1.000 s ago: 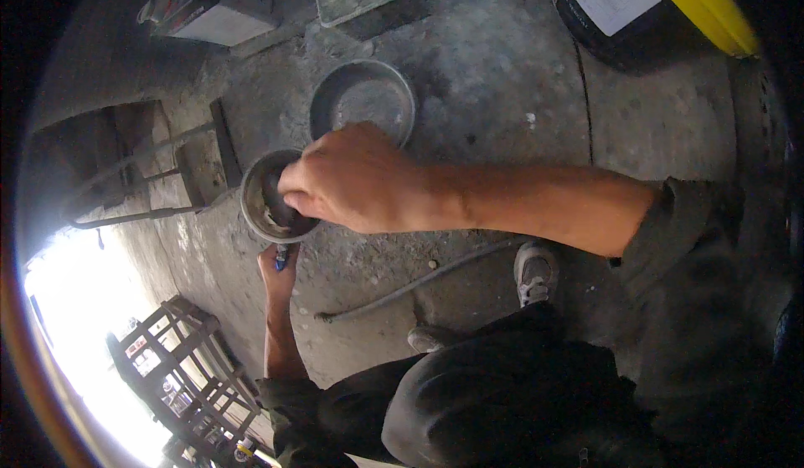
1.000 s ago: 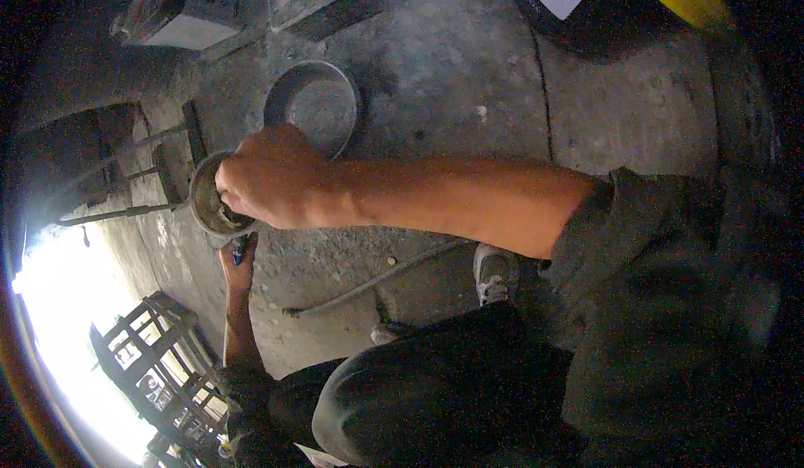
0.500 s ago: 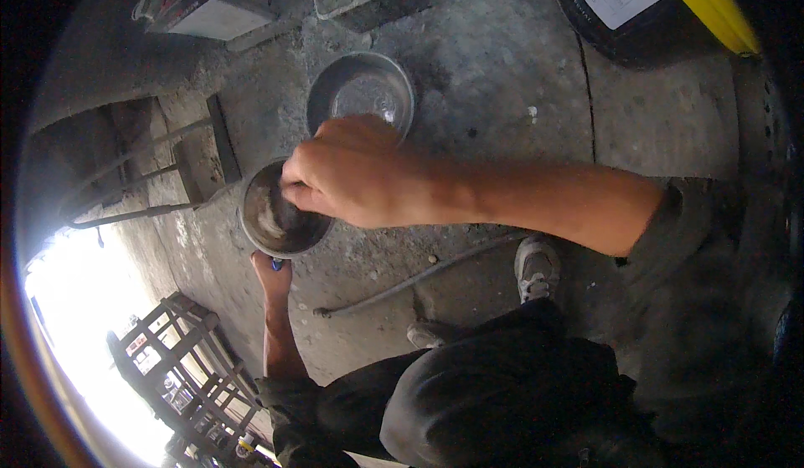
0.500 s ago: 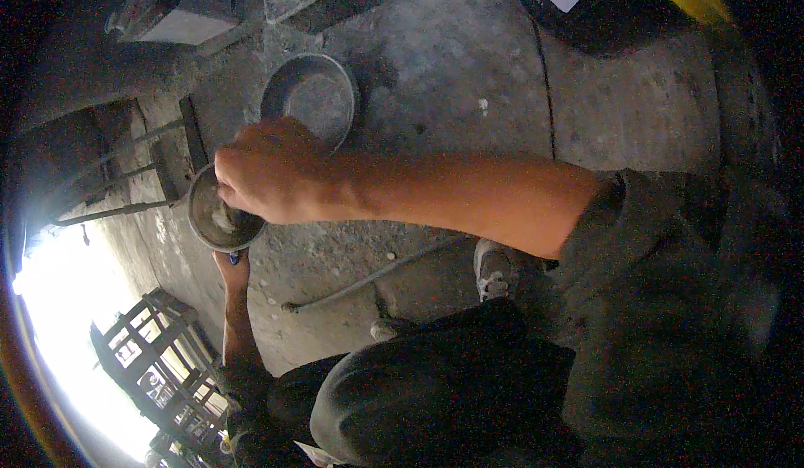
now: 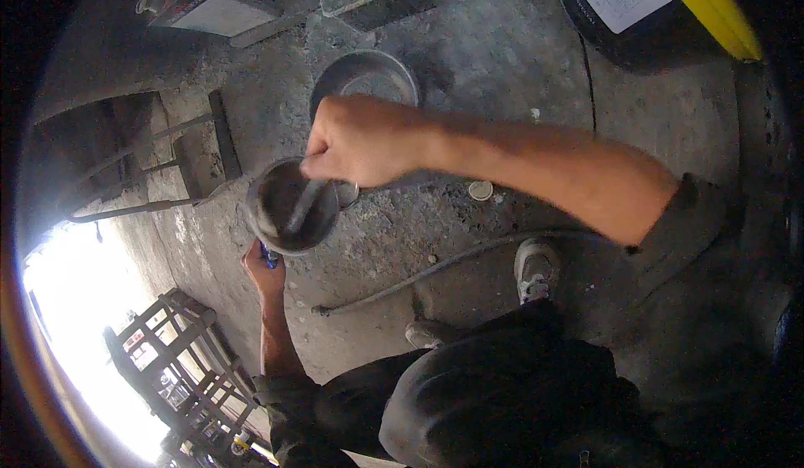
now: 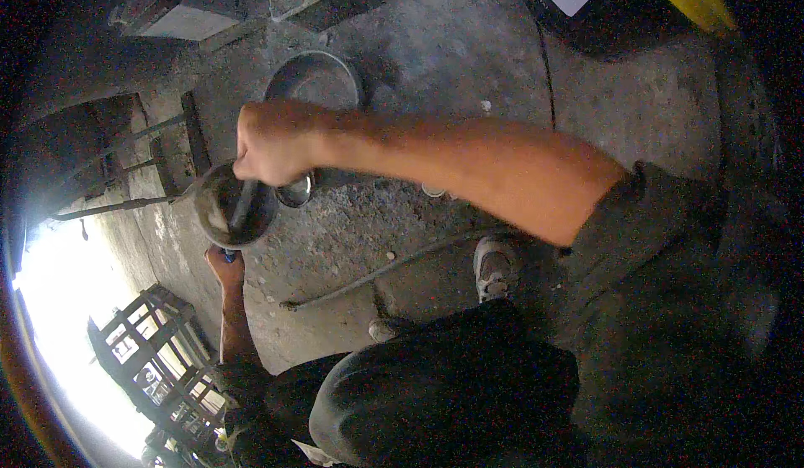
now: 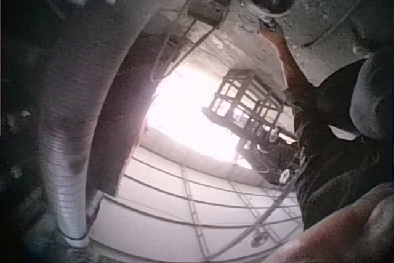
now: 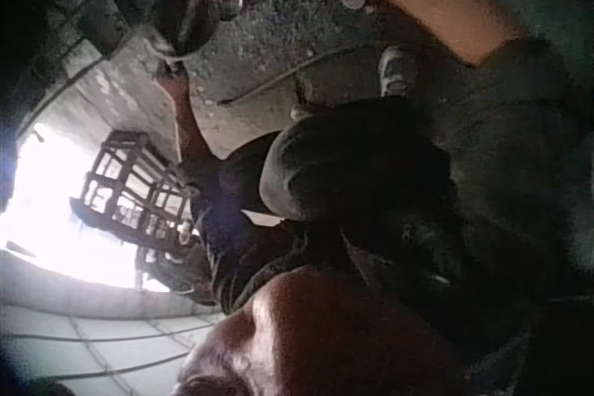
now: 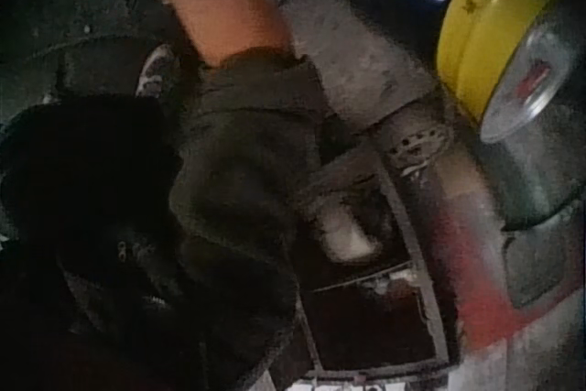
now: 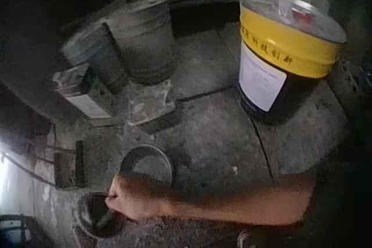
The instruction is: The person uses a spray gun to apply paint to several car wheels placed on the floor. The wheels are masked with tape and paper to protect the tires. The person moves between wheels, spraying each one, then walks to a workbench to refill the spray gun from a paint can.
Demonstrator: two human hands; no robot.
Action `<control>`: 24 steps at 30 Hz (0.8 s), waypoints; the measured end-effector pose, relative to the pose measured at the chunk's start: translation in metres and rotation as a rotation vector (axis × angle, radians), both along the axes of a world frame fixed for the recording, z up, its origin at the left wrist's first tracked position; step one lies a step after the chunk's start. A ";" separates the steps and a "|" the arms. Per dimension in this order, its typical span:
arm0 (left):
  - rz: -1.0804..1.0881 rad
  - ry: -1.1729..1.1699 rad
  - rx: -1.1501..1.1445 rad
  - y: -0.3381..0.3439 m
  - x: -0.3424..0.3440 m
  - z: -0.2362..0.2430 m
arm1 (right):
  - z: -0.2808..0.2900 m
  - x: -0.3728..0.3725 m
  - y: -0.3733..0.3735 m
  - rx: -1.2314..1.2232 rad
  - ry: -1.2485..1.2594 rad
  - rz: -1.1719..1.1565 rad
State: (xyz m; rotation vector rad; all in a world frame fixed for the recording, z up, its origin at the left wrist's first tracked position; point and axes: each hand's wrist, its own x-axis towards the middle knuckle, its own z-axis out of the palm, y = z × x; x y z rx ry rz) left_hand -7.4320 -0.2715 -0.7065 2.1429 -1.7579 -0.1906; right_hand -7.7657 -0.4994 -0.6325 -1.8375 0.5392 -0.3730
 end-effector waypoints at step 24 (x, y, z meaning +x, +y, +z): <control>0.073 0.061 0.266 0.015 -0.008 0.001 | 0.038 -0.042 -0.024 -0.752 0.049 0.094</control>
